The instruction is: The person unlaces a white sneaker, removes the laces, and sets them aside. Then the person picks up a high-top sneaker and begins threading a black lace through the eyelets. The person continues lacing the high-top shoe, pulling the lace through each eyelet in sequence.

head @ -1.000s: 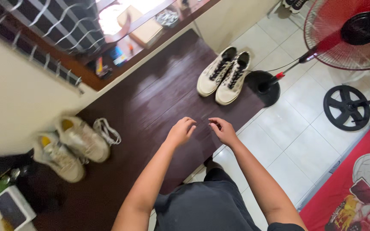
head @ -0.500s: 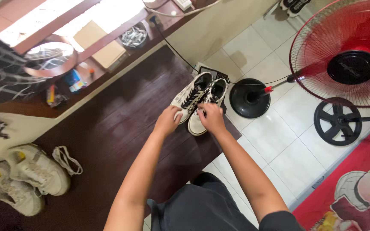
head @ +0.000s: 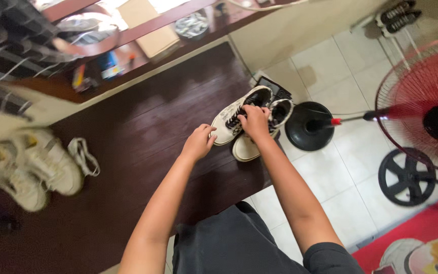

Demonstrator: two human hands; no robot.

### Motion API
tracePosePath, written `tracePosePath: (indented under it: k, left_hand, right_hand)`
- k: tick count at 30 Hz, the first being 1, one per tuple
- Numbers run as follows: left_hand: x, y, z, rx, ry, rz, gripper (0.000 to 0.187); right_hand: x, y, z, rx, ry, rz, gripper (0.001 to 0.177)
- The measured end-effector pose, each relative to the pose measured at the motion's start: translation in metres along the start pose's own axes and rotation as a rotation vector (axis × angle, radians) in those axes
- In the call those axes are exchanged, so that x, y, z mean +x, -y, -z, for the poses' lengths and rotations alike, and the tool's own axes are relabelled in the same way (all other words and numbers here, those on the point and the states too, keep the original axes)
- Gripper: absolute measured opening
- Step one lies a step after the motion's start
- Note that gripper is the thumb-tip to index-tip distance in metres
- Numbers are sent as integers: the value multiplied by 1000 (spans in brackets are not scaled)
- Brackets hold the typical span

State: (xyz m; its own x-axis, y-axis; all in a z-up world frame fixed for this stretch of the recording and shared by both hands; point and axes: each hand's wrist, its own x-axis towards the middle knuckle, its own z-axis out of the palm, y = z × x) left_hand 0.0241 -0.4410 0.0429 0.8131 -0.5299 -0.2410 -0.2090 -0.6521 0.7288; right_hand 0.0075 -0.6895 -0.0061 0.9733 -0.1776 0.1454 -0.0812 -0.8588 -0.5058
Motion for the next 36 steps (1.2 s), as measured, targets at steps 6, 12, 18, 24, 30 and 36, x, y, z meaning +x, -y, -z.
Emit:
tracePosePath:
  k: [6, 12, 18, 24, 30, 36]
  left_hand:
    - [-77, 44, 35, -35, -212, -73, 36]
    - [-183, 92, 58, -148, -258, 145, 68]
    - [-286, 143, 54, -122, -213, 155, 75]
    - [-326, 181, 39, -163, -275, 102, 79]
    - [-325, 195, 43, -191, -226, 68, 78]
    - [-320, 195, 50, -188, -180, 61, 80]
  right_hand:
    - [-46, 84, -15, 93, 59, 356, 31]
    - [-98, 202, -51, 124, 372, 594, 36]
    - [-149, 278, -100, 267, 591, 732, 35]
    - [-180, 310, -120, 243, 632, 752, 39]
    - [-186, 318, -116, 113, 623, 678, 35]
    - [-194, 326, -110, 213, 341, 770, 44]
